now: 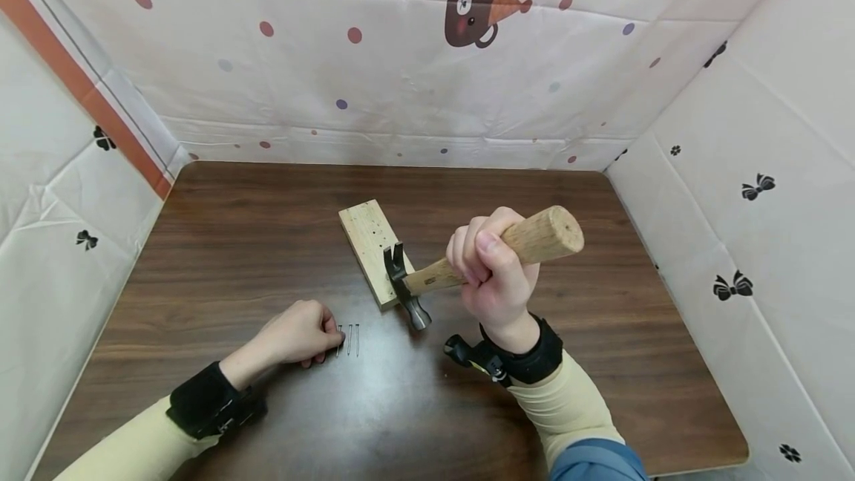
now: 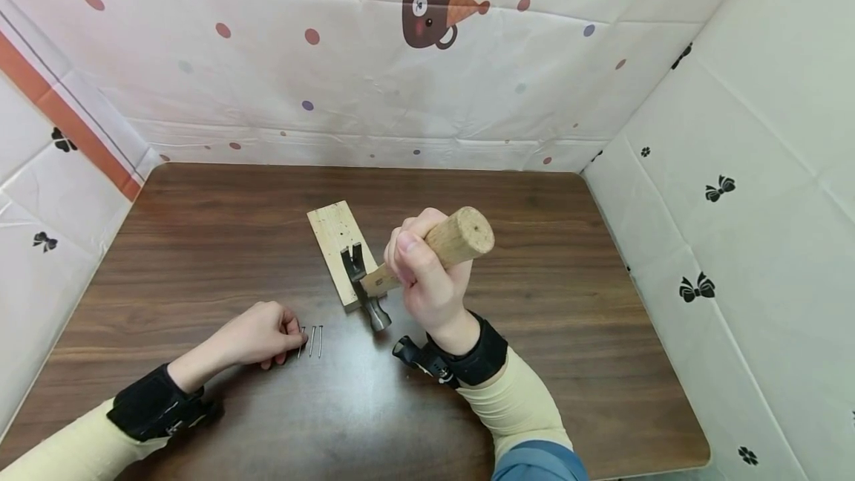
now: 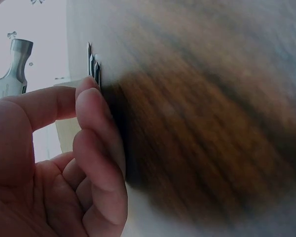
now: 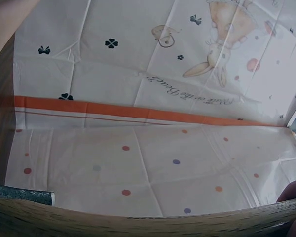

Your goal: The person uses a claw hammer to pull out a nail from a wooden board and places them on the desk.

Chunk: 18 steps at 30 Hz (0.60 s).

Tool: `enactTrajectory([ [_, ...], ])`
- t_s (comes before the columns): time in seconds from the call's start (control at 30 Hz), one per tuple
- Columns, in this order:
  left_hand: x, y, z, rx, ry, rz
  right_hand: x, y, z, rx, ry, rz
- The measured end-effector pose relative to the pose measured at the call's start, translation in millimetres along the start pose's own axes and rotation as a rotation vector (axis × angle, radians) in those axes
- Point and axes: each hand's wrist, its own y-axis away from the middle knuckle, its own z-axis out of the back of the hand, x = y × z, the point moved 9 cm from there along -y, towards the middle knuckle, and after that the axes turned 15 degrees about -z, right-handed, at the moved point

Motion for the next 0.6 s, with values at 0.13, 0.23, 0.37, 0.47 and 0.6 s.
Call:
enactTrajectory([
  [0.13,0.7,-0.5,-0.1,0.004,0.007,-0.004,0.7,-0.1,0.7,-0.007,0.013,-0.001],
  [0.23,2.8,-0.2,-0.4,0.006,0.019,-0.004,1.5,-0.9,0.3,-0.008,0.020,-0.005],
  [0.37,5.9,-0.2,-1.3,0.003,0.056,-0.008,4.3,-2.6,1.8,-0.023,0.034,-0.007],
  [0.47,6.9,-0.8,-1.6,0.007,0.089,-0.029,5.6,-3.7,6.1,-0.064,0.066,-0.012],
  [0.6,-1.6,-5.8,14.5,-0.067,0.086,-0.122,3.1,-6.8,12.7,-0.129,0.113,-0.051],
])
